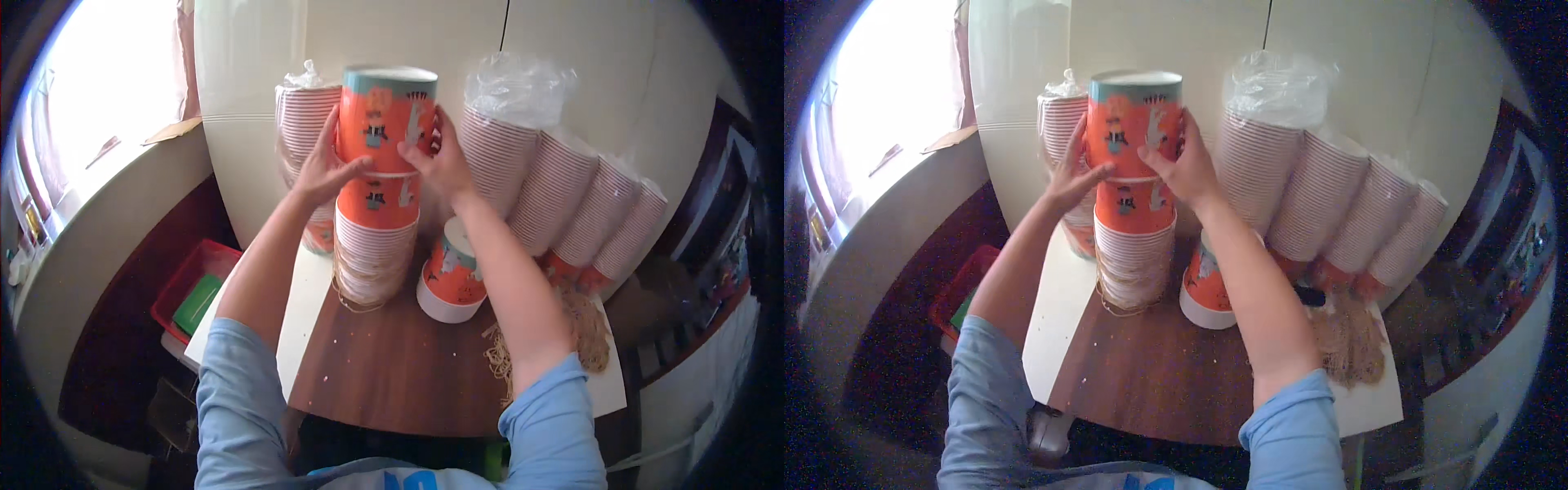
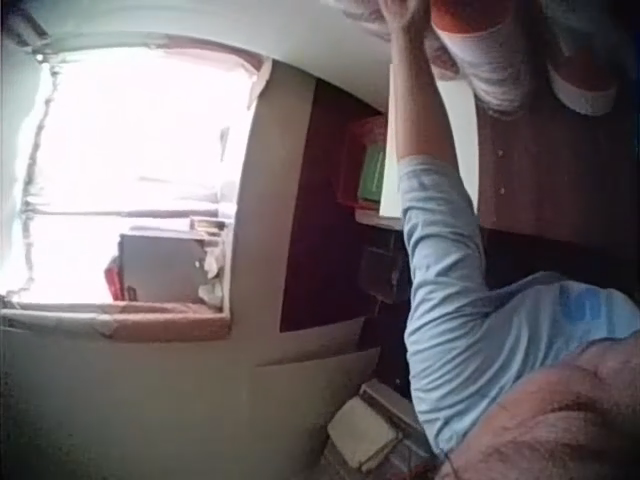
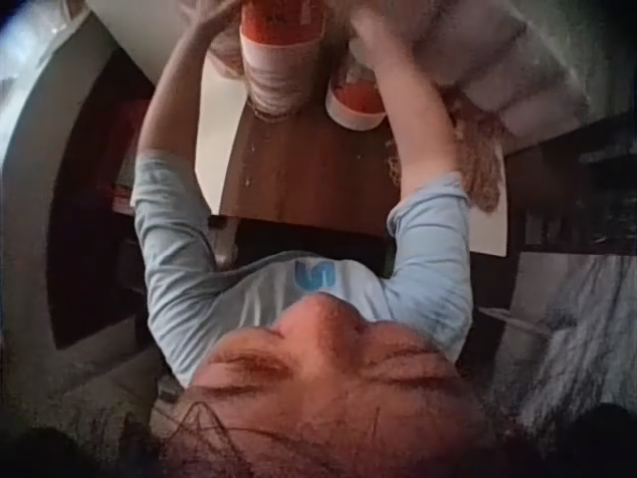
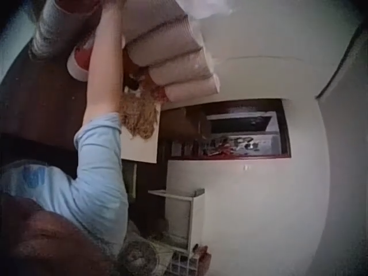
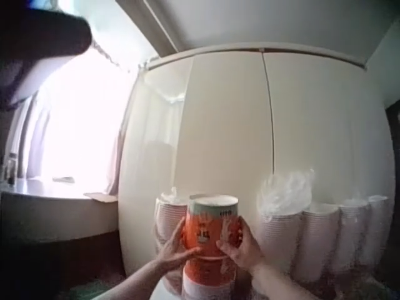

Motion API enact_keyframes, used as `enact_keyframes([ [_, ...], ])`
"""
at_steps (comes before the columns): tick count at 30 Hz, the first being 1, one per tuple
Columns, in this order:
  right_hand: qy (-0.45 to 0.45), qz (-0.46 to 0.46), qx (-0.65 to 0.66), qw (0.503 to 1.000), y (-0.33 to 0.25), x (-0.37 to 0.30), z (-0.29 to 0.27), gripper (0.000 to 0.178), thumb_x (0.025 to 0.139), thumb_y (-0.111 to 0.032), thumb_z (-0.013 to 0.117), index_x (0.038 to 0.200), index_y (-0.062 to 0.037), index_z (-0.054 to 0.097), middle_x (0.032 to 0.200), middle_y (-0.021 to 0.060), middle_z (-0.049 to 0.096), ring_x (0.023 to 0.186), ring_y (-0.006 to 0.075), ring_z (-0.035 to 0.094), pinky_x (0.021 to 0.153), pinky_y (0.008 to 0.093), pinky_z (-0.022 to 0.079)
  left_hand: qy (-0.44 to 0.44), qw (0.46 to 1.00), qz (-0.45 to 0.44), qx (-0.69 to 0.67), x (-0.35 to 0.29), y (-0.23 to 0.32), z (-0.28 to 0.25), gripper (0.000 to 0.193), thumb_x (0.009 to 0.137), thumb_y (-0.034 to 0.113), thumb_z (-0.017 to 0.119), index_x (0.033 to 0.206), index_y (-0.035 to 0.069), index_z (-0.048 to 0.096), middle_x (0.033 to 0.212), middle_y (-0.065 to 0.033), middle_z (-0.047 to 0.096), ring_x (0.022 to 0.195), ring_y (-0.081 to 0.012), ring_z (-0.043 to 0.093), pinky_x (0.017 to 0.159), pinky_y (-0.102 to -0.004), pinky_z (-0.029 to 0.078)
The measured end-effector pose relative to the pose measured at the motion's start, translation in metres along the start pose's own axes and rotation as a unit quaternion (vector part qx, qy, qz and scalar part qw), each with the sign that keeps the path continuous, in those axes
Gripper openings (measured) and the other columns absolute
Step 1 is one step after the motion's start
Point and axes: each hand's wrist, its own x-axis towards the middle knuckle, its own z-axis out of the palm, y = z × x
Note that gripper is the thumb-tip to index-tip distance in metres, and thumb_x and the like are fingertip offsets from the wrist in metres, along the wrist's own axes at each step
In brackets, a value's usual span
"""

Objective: Attaching pre-cut string handles to printed paper buckets.

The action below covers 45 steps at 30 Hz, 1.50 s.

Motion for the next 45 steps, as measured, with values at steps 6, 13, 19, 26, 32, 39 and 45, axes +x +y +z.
enact_keyframes([
  [6, -0.027, 0.073, -0.016, 0.997, 0.054, -0.03, 0.006, 0.087, 0.076, -0.03, 0.075, 0.139, 0.0015, 0.023, 0.127, 0.0165, 0.048, 0.115, 0.0234, 0.05, 0.097, 0.0357, 0.041, 0.015, 0.983, -0.072, 0.17, -0.047, -0.066, -0.001, 0.101, 0.073, 0.047, 0.073, 0.144, 0.0, 0.017, 0.136, -0.0211, 0.038, 0.123, -0.0283, 0.041, 0.103, -0.0368, 0.033],
  [13, -0.022, 0.124, 0.04, 0.991, 0.043, -0.062, 0.011, 0.085, 0.079, -0.027, 0.073, 0.142, -0.0017, 0.02, 0.133, 0.0159, 0.041, 0.118, 0.0237, 0.046, 0.1, 0.0359, 0.038, 0.003, 0.983, -0.148, -0.11, -0.078, -0.042, -0.006, 0.076, 0.085, 0.04, 0.06, 0.141, 0.001, 0.028, 0.138, -0.0149, 0.038, 0.127, -0.0249, 0.036, 0.103, -0.0383, 0.033],
  [19, -0.043, 0.15, 0.065, 0.986, 0.036, -0.079, 0.001, 0.095, 0.077, -0.033, 0.075, 0.142, 0.0016, 0.015, 0.138, 0.0196, 0.034, 0.127, 0.0295, 0.037, 0.106, 0.0394, 0.033, 0.021, 0.982, -0.144, -0.121, -0.106, -0.011, -0.005, 0.071, 0.082, 0.037, 0.064, 0.137, 0.001, 0.037, 0.133, -0.0145, 0.045, 0.122, -0.0236, 0.044, 0.1, -0.0387, 0.037],
  [26, -0.056, 0.124, 0.064, 0.989, 0.031, -0.1, 0.013, 0.099, 0.073, -0.038, 0.077, 0.142, 0.0004, 0.016, 0.14, 0.0185, 0.032, 0.13, 0.0288, 0.034, 0.108, 0.0396, 0.029, 0.033, 0.967, -0.248, 0.047, -0.123, 0.022, -0.001, 0.06, 0.082, 0.031, 0.068, 0.129, 0.001, 0.046, 0.134, -0.0175, 0.042, 0.113, -0.0267, 0.053, 0.091, -0.0362, 0.046],
  [32, -0.094, 0.137, -0.028, 0.986, 0.05, -0.119, 0.008, 0.1, 0.076, -0.03, 0.075, 0.145, -0.0028, 0.008, 0.144, 0.0172, 0.028, 0.132, 0.026, 0.032, 0.108, 0.0387, 0.029, 0.017, 0.932, -0.345, 0.107, -0.15, 0.011, -0.007, 0.063, 0.08, 0.037, 0.07, 0.126, -0.001, 0.049, 0.118, -0.0179, 0.057, 0.11, -0.0242, 0.055, 0.089, -0.0369, 0.047],
  [39, -0.12, 0.132, -0.047, 0.983, 0.032, -0.128, -0.003, 0.095, 0.078, -0.03, 0.074, 0.144, -0.0022, 0.012, 0.141, 0.0195, 0.033, 0.129, 0.0271, 0.037, 0.106, 0.0383, 0.032, 0.014, 0.95, -0.285, 0.131, -0.164, 0.009, 0.024, 0.083, 0.076, 0.036, 0.074, 0.136, -0.001, 0.03, 0.134, -0.0222, 0.04, 0.122, -0.0315, 0.044, 0.099, -0.041, 0.04],
  [45, -0.067, 0.029, -0.456, 0.887, 0.001, -0.139, -0.082, 0.055, 0.071, -0.024, 0.075, 0.117, -0.0029, 0.052, 0.117, 0.0153, 0.053, 0.106, 0.031, 0.054, 0.09, 0.0385, 0.044, 0.071, 0.938, -0.189, 0.283, -0.205, 0.017, 0.043, 0.096, 0.068, 0.032, 0.08, 0.137, -0.003, 0.023, 0.134, -0.023, 0.034, 0.124, -0.0356, 0.037, 0.102, -0.0427, 0.036],
])
